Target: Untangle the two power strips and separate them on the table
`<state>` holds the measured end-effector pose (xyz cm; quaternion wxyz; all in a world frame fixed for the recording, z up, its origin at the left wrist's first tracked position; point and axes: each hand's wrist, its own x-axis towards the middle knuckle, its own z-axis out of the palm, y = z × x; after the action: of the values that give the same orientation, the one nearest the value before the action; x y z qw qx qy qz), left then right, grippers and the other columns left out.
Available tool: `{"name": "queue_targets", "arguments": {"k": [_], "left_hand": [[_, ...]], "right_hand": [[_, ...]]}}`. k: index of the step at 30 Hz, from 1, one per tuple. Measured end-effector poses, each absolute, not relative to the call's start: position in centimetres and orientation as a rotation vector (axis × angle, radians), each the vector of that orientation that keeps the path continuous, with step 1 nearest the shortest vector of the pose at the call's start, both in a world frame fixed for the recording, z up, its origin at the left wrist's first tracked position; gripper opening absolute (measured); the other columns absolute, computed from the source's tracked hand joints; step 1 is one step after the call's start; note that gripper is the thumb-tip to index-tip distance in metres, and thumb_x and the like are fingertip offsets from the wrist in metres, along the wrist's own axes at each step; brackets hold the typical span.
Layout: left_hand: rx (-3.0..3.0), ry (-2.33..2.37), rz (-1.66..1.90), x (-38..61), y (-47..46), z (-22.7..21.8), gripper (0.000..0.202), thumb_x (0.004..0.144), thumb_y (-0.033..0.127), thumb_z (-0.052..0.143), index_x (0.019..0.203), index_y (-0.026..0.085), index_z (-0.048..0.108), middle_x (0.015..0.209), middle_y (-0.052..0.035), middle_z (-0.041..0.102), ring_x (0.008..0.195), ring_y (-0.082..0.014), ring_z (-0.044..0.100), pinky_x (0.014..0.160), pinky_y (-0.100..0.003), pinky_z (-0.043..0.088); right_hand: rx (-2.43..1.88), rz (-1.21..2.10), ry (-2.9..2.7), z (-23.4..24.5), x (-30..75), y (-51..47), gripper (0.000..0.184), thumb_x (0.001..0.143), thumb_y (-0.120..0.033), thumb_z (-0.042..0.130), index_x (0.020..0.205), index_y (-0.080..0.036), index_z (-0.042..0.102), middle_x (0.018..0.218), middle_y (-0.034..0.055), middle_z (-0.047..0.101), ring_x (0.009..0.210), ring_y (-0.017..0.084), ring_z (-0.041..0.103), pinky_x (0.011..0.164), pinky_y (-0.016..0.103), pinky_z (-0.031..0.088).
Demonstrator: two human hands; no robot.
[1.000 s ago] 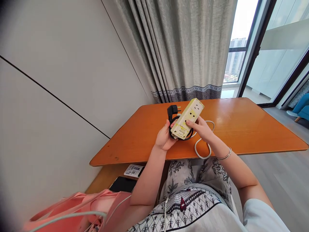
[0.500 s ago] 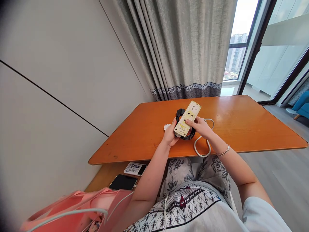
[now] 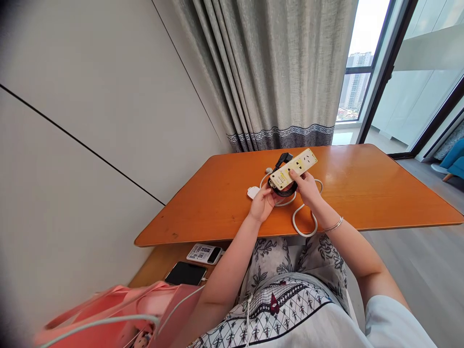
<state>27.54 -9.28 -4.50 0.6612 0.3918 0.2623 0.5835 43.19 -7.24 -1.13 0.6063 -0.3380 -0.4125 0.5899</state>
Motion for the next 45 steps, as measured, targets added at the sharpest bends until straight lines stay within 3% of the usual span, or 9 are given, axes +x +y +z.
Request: {"name": "queue_targets", "arguments": {"k": [3,7,13,17,24,30,37,41,45], "left_hand": [[1.086,0.592,1.388,28.6,-9.0,-5.4,0.059,0.066,0.025,0.085,0.119,0.021,0.059,0.127,-0.0088,0.069,0.128,-0.0264,0.06,0.117,-0.044,0.039],[1.161,0.644,1.429,29.7,-8.3,-5.6,0.059,0.07,0.034,0.087,0.119,0.019,0.058,0.121,-0.011,0.07,0.113,-0.0246,0.067,0.113,-0.046,0.044],[1.15,0.722,1.392,30.2,-7.7,-5.4,0.054,0.079,0.037,0.079,0.126,0.022,0.056,0.129,-0.0112,0.066,0.121,-0.0263,0.063,0.096,-0.038,0.056],[1.25,0.805,1.402,29.3,-7.4,-6.3,0.058,0.084,0.045,0.072,0.134,0.024,0.051,0.144,-0.0148,0.054,0.113,-0.0248,0.068,0.077,-0.03,0.057],[1.499,1.111,1.553,27.7,-7.5,-8.8,0.02,0.09,0.03,0.059,0.106,0.018,0.059,0.115,-0.0118,0.067,0.087,-0.0172,0.071,0.077,-0.03,0.054],[1.871,1.191,1.454,27.9,-8.2,-9.0,0.015,0.089,0.019,0.055,0.102,0.019,0.063,0.103,-0.0097,0.068,0.082,-0.0176,0.066,0.078,-0.032,0.054],[1.99,1.231,1.355,27.6,-8.6,-9.1,0.018,0.093,0.019,0.048,0.102,0.02,0.063,0.101,-0.0091,0.069,0.086,-0.0201,0.067,0.078,-0.034,0.052],[2.033,1.238,1.28,27.6,-8.6,-9.0,0.02,0.094,0.02,0.044,0.1,0.02,0.063,0.098,-0.0075,0.069,0.078,-0.0182,0.068,0.076,-0.033,0.051],[2.041,1.246,1.26,27.6,-8.7,-9.0,0.021,0.095,0.021,0.043,0.097,0.019,0.064,0.094,-0.0075,0.068,0.073,-0.0183,0.068,0.074,-0.033,0.05]], "right_hand": [[-0.782,1.328,-0.945,-1.2,43.6,-6.7,0.061,0.06,-0.059,0.087,0.1,-0.021,0.063,0.108,0.0118,0.077,0.107,0.031,0.072,0.084,0.041,0.064],[-0.805,1.336,-0.951,-1.0,44.3,-6.7,0.065,0.056,-0.064,0.088,0.1,-0.022,0.062,0.107,0.0114,0.077,0.106,0.033,0.073,0.083,0.043,0.064],[-0.792,1.307,-0.97,-0.7,44.9,-6.3,0.064,0.058,-0.06,0.088,0.104,-0.023,0.062,0.113,0.011,0.075,0.108,0.032,0.071,0.085,0.043,0.064],[-0.826,1.12,-0.897,-0.3,47.3,-2.6,0.061,0.063,-0.054,0.087,0.107,-0.021,0.061,0.116,0.011,0.073,0.102,0.027,0.071,0.079,0.037,0.063],[-1.118,0.716,-0.576,-1.1,55.6,5.9,0.034,0.081,-0.032,0.075,0.107,-0.014,0.062,0.102,0.0073,0.072,0.078,0.013,0.069,0.059,0.021,0.057],[-1.292,0.694,-0.444,-5.3,58.4,8.4,0.016,0.084,-0.018,0.068,0.097,-0.012,0.061,0.095,0.0095,0.072,0.074,0.015,0.068,0.055,0.024,0.058],[-1.437,0.642,-0.475,-7.7,58.6,10.5,0.02,0.079,-0.02,0.075,0.092,-0.013,0.063,0.096,0.0111,0.073,0.09,0.02,0.072,0.067,0.028,0.061],[-1.543,0.605,-0.546,-7.7,58.7,11.3,0.019,0.081,-0.021,0.073,0.095,-0.011,0.064,0.097,0.0124,0.074,0.09,0.022,0.072,0.072,0.032,0.062],[-1.717,0.479,-0.585,-8.1,58.3,11.5,0.028,0.083,-0.032,0.074,0.099,-0.011,0.065,0.107,0.0178,0.073,0.105,0.029,0.07,0.092,0.043,0.057]]}}
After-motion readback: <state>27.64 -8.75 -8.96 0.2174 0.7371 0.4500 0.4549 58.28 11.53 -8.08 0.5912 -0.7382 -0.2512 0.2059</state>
